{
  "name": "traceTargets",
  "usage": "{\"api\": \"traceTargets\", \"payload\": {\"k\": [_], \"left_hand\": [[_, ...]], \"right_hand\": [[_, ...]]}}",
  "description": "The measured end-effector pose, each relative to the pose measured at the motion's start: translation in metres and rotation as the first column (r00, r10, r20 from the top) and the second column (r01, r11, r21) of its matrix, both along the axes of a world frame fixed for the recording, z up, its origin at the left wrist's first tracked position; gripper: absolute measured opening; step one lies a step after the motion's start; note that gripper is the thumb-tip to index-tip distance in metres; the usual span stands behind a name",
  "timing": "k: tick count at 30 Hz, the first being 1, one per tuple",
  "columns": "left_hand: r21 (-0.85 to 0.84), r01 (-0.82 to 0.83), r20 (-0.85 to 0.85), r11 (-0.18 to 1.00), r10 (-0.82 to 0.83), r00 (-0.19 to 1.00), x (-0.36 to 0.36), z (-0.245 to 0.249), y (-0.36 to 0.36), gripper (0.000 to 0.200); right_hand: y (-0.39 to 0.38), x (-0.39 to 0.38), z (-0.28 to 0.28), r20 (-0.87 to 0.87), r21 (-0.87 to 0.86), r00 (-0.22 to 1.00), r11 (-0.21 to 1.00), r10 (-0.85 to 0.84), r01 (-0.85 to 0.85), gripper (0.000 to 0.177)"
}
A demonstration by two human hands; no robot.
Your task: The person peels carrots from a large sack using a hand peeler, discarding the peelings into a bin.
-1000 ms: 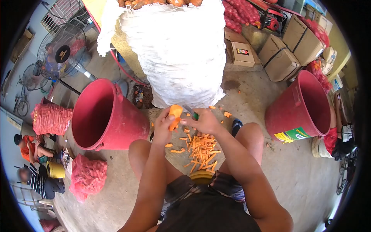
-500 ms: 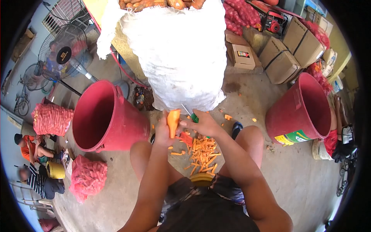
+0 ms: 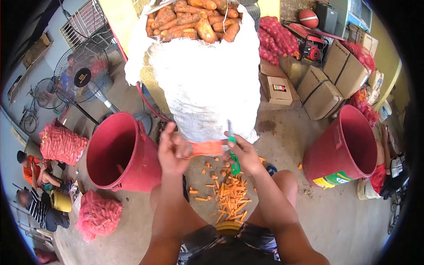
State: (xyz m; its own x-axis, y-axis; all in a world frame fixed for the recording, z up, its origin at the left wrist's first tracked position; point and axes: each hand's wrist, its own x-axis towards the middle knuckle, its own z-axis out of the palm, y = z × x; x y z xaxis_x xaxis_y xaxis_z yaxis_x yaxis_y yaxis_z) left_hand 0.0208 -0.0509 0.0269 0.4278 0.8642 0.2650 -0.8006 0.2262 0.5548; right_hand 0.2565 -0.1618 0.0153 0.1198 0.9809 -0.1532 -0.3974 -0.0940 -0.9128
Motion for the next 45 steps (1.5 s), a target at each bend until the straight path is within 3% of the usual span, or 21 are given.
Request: {"api": "traceTargets", "payload": {"k": [3,4,5,7,9,11,13,15,16,18,19,21,24,31,33,35,37,39,41,43,45], "left_hand": [[0.079,0.149,-0.128,0.986,-0.138,0.982,0.045,0.006,0.0,0.04],[0.074,0.155,-0.301,0.985,-0.126,0.945,0.058,0.015,0.004,0.041],[0.225,0.275,-0.44,0.935,-0.155,0.885,0.07,0.027,0.014,0.04],[0.491,0.323,-0.735,0.809,0.185,0.652,0.101,0.055,0.028,0.036],[0.798,0.317,-0.602,0.512,0.669,0.436,0.126,0.104,0.047,0.028],[0.813,0.118,-0.57,0.57,0.736,0.365,0.164,0.149,0.078,0.023],[0.953,-0.006,-0.292,0.304,0.919,0.266,0.197,0.186,0.112,0.024],[0.942,0.011,-0.336,0.337,0.935,0.114,0.227,0.213,0.136,0.03],[0.942,0.012,-0.333,0.334,0.935,0.119,0.239,0.222,0.143,0.03],[0.954,0.155,-0.246,0.258,0.965,-0.094,0.257,0.233,0.154,0.036],[0.954,0.158,-0.244,0.256,0.965,-0.091,0.263,0.236,0.16,0.036],[0.88,0.359,-0.206,0.311,0.931,-0.302,0.271,0.239,0.166,0.042],[0.81,0.38,-0.327,0.446,0.883,-0.337,0.277,0.243,0.169,0.046],[0.877,0.343,-0.314,0.336,0.942,-0.121,0.254,0.236,0.151,0.059],[0.821,-0.012,-0.522,0.57,0.759,0.389,0.232,0.231,0.143,0.06],[0.811,-0.005,-0.529,0.585,0.738,0.419,0.198,0.214,0.134,0.055],[0.532,0.006,-0.528,0.847,0.325,0.785,0.162,0.183,0.112,0.05],[0.327,0.011,-0.523,0.945,0.171,0.835,0.131,0.151,0.077,0.051],[0.175,0.063,-0.48,0.982,0.03,0.877,0.1,0.102,0.062,0.046],[0.117,0.045,-0.468,0.992,0.015,0.884,0.078,0.055,0.042,0.044],[0.075,-0.001,-0.499,0.997,0.039,0.866,0.061,0.019,0.021,0.043]], "right_hand": [[-0.002,0.017,0.002,0.052,-0.02,0.998,0.999,-0.034,0.035,0.047],[-0.001,0.022,-0.001,0.036,0.039,0.997,0.997,-0.073,0.072,0.041],[0.001,0.03,-0.002,0.038,0.049,0.996,0.996,-0.075,0.073,0.041],[0.003,0.047,-0.001,0.158,0.024,0.944,0.957,-0.29,0.29,0.032],[0.006,0.059,-0.004,0.179,0.035,0.917,0.934,-0.357,0.356,0.028],[0.005,0.063,0.008,0.235,-0.025,0.86,0.881,-0.454,0.472,0.025],[0.01,0.072,-0.018,0.306,0.046,0.845,0.894,-0.438,0.446,0.024],[0.015,0.077,-0.035,0.549,0.243,0.703,0.891,-0.452,0.384,0.027],[0.005,0.074,-0.006,0.621,0.129,0.698,0.925,-0.357,0.358,0.029],[0.007,0.074,-0.005,0.639,0.139,0.676,0.92,-0.366,0.367,0.03],[0.007,0.076,-0.006,0.656,0.144,0.657,0.917,-0.37,0.372,0.031],[0.009,0.081,-0.01,0.673,0.111,0.652,0.92,-0.349,0.377,0.031],[0.006,0.083,-0.004,0.693,0.141,0.621,0.914,-0.365,0.38,0.032],[-0.001,0.089,-0.003,0.743,0.074,0.609,0.939,-0.277,0.336,0.029],[-0.004,0.089,-0.007,0.767,0.07,0.592,0.949,-0.248,0.307,0.028],[-0.004,0.089,-0.02,0.808,0.128,0.551,0.976,-0.207,0.178,0.026],[-0.005,0.079,-0.013,0.805,0.082,0.576,0.989,-0.139,0.124,0.024],[-0.002,0.067,-0.025,0.837,0.161,0.524,0.986,-0.158,0.039,0.024],[0.0,0.049,-0.013,0.802,0.012,0.597,1.0,-0.018,0.015,0.024],[0.002,0.031,-0.018,0.807,0.101,0.583,0.995,-0.094,0.021,0.024],[0.001,0.011,-0.017,0.8,0.051,0.598,0.998,-0.057,0.027,0.024]]}}
